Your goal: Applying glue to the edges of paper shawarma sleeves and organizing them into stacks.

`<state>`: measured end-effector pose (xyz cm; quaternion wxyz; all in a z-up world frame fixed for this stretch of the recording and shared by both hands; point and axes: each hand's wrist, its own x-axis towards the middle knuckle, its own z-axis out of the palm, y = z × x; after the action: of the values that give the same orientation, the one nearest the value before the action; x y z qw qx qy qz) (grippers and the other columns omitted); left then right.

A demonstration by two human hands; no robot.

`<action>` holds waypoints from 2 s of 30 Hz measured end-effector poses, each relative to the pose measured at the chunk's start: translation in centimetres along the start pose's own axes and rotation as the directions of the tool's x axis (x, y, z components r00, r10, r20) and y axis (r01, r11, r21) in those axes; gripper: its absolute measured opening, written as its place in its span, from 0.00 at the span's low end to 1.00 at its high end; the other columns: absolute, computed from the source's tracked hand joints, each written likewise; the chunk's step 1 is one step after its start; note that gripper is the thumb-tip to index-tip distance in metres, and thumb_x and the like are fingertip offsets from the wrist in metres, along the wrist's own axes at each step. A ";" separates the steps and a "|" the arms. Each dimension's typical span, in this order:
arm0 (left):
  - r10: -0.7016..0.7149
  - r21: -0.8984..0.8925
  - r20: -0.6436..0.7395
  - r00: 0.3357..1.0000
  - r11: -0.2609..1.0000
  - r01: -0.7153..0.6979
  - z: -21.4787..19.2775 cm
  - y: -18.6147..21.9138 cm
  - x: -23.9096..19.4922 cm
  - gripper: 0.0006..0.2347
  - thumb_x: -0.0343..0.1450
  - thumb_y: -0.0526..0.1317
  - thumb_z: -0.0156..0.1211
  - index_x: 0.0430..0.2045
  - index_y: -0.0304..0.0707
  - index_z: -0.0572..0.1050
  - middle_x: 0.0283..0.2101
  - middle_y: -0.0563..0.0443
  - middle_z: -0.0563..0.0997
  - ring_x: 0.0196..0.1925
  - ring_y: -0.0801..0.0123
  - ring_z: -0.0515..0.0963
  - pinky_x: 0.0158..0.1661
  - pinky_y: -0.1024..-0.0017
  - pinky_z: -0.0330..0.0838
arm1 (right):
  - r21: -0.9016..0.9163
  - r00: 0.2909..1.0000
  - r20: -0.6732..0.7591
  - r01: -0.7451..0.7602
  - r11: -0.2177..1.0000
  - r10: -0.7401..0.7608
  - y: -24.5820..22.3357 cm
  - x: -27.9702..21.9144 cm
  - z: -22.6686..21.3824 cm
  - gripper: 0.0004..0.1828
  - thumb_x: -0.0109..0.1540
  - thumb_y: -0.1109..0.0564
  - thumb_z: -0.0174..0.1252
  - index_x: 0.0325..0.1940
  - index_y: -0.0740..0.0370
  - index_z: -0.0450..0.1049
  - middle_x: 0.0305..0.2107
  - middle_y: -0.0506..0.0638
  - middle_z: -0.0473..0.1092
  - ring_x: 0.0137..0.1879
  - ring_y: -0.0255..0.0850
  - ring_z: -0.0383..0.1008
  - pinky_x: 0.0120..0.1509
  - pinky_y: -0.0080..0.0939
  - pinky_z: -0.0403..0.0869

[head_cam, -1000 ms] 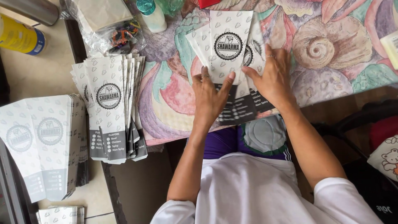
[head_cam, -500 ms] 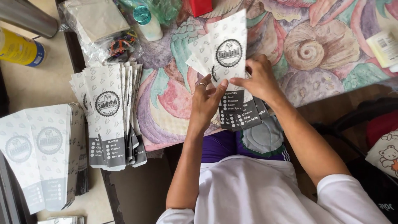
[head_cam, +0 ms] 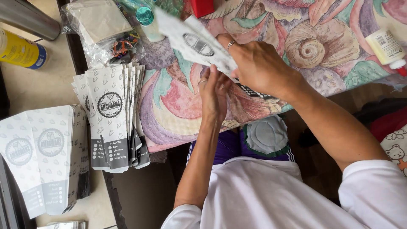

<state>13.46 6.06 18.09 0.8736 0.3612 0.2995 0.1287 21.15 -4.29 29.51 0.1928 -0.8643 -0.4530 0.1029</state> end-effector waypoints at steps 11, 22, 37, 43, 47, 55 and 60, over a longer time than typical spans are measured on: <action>0.242 -0.582 0.193 0.951 0.809 -0.088 -3.4 -3.9 3.5 0.15 0.68 0.42 0.69 0.47 0.46 0.73 0.47 0.51 0.78 0.53 0.60 0.75 0.52 0.57 0.68 | -0.318 0.919 -0.305 0.148 0.936 -0.249 2.2 -3.9 1.3 0.14 0.65 0.65 0.70 0.55 0.63 0.85 0.16 0.43 0.74 0.17 0.33 0.66 0.20 0.35 0.66; 0.416 -0.708 0.321 0.851 0.702 -0.076 -3.2 -3.5 3.8 0.19 0.75 0.32 0.63 0.60 0.38 0.66 0.60 0.44 0.75 0.64 0.56 0.72 0.66 0.51 0.64 | 0.019 0.921 -0.348 0.194 0.981 -0.175 3.9 -5.3 1.9 0.33 0.63 0.50 0.62 0.69 0.69 0.69 0.60 0.66 0.69 0.65 0.56 0.64 0.71 0.57 0.66; 0.165 -0.487 -0.030 0.986 0.859 -0.159 3.0 -0.3 -0.6 0.18 0.63 0.37 0.74 0.21 0.49 0.63 0.22 0.60 0.66 0.30 0.73 0.72 0.35 0.67 0.72 | 0.473 0.573 -0.786 0.319 0.821 0.231 3.6 -5.7 12.8 0.56 0.55 0.58 0.80 0.76 0.67 0.50 0.64 0.61 0.55 0.70 0.52 0.61 0.78 0.55 0.61; 0.210 -0.577 0.113 0.971 0.809 -0.108 -0.7 -5.1 2.5 0.18 0.61 0.34 0.78 0.37 0.47 0.71 0.35 0.48 0.79 0.40 0.61 0.80 0.54 0.57 0.73 | 0.549 0.532 -0.775 0.299 0.781 0.341 8.1 -5.5 14.9 0.24 0.54 0.71 0.79 0.49 0.70 0.76 0.38 0.62 0.76 0.43 0.46 0.79 0.52 0.45 0.77; 0.289 -0.603 0.183 0.940 0.788 -0.126 -8.2 -4.1 5.7 0.33 0.58 0.25 0.70 0.58 0.49 0.66 0.43 0.52 0.80 0.42 0.62 0.82 0.54 0.60 0.77 | 0.520 0.629 -0.740 0.308 0.797 0.240 12.0 -7.2 12.7 0.18 0.55 0.72 0.78 0.44 0.71 0.78 0.35 0.66 0.78 0.40 0.50 0.81 0.50 0.48 0.80; 0.561 0.050 0.346 0.752 0.790 -0.611 -11.4 3.6 4.7 0.38 0.56 0.23 0.76 0.62 0.39 0.66 0.44 0.38 0.82 0.46 0.59 0.84 0.48 0.68 0.81 | 0.728 0.743 -0.561 0.233 0.645 0.364 12.6 -7.7 10.1 0.29 0.49 0.71 0.79 0.50 0.72 0.73 0.49 0.64 0.74 0.53 0.48 0.77 0.63 0.44 0.77; 0.533 0.312 0.456 0.713 0.655 -0.689 -9.8 4.4 4.6 0.34 0.53 0.23 0.75 0.57 0.36 0.74 0.43 0.38 0.84 0.47 0.60 0.84 0.51 0.65 0.77 | 0.813 0.690 -0.554 0.325 0.484 0.467 10.7 -6.8 10.3 0.34 0.49 0.69 0.78 0.56 0.69 0.69 0.56 0.58 0.70 0.57 0.45 0.77 0.67 0.40 0.77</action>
<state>10.98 16.61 13.71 0.7013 0.6536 0.0315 0.2829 21.64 -12.99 15.68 0.7578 -0.6268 -0.1802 -0.0210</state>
